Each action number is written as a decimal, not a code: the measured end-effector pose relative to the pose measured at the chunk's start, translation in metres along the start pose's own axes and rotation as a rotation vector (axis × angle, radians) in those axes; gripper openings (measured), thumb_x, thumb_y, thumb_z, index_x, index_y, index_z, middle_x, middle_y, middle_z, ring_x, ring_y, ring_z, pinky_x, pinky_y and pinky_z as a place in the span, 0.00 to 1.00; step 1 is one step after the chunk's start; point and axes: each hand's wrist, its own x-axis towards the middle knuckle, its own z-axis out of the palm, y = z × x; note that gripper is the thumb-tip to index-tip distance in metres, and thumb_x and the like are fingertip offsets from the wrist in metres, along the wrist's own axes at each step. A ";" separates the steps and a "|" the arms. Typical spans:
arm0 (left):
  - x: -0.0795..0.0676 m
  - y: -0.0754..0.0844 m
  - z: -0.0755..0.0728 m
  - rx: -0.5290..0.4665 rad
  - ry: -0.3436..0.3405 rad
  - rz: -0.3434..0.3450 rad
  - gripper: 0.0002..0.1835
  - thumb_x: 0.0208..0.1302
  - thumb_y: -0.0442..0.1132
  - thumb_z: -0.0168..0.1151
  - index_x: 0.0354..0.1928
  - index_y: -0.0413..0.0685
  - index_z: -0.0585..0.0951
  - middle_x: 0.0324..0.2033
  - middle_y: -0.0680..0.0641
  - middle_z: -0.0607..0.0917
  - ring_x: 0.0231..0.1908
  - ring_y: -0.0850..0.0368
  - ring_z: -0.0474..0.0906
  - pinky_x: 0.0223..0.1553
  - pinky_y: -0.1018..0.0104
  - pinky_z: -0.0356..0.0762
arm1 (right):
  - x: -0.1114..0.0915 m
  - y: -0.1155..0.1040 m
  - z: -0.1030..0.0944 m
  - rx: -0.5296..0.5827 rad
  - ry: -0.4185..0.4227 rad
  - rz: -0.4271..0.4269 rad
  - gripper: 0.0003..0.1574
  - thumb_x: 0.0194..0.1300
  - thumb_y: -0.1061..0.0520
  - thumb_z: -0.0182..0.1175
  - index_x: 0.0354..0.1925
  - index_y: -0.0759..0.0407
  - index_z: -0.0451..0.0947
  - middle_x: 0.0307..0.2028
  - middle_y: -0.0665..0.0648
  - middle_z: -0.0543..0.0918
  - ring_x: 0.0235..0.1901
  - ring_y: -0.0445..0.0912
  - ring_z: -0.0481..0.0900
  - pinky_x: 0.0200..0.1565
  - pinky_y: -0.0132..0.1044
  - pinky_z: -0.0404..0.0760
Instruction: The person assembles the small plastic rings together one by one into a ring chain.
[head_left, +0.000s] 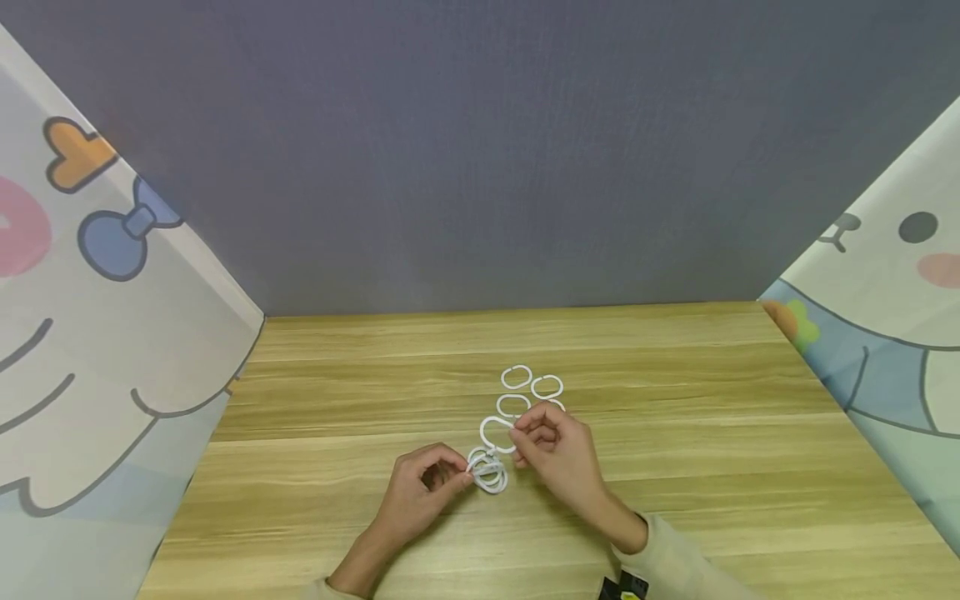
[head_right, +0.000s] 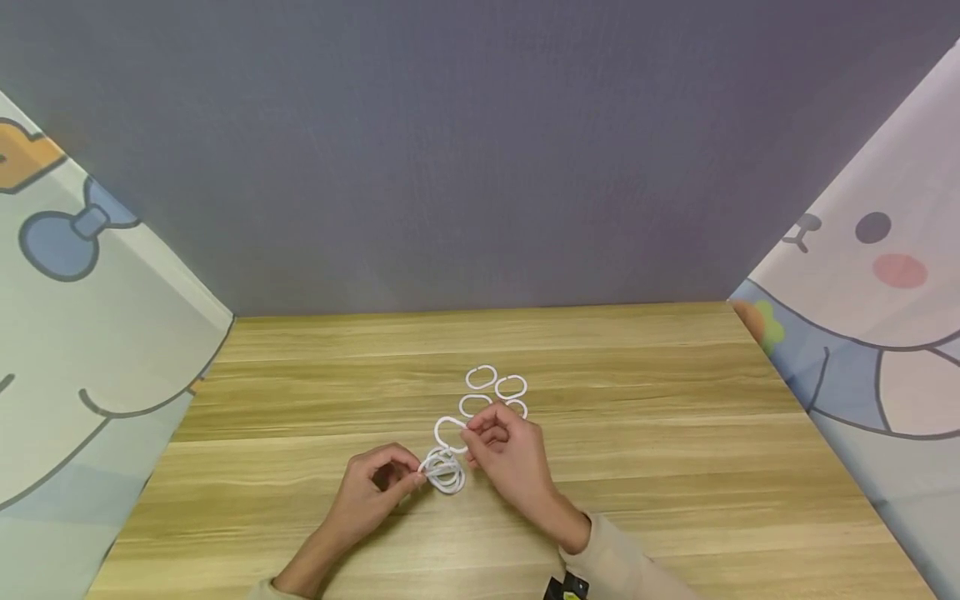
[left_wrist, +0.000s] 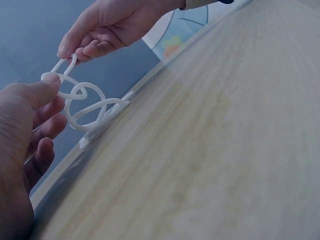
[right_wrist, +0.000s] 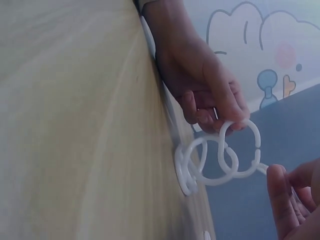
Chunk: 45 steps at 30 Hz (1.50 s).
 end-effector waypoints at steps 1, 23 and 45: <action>0.000 0.000 0.000 0.000 -0.001 -0.003 0.11 0.63 0.26 0.80 0.39 0.49 0.88 0.29 0.49 0.89 0.25 0.71 0.72 0.21 0.70 0.75 | -0.001 0.000 0.001 0.002 -0.004 -0.006 0.08 0.69 0.75 0.71 0.41 0.71 0.81 0.30 0.70 0.86 0.26 0.48 0.90 0.30 0.43 0.92; 0.000 0.000 0.001 -0.006 0.013 0.001 0.12 0.64 0.25 0.79 0.40 0.49 0.88 0.29 0.49 0.88 0.25 0.70 0.72 0.20 0.71 0.74 | -0.009 0.006 0.006 -0.152 -0.078 -0.218 0.13 0.64 0.77 0.74 0.40 0.65 0.83 0.30 0.60 0.89 0.24 0.49 0.88 0.27 0.34 0.89; 0.001 -0.002 0.001 0.045 0.069 -0.053 0.09 0.68 0.27 0.77 0.42 0.49 0.89 0.32 0.50 0.90 0.28 0.67 0.79 0.23 0.70 0.77 | -0.010 0.009 -0.024 0.010 -0.213 0.162 0.04 0.74 0.73 0.64 0.44 0.77 0.81 0.31 0.75 0.84 0.22 0.40 0.84 0.25 0.37 0.89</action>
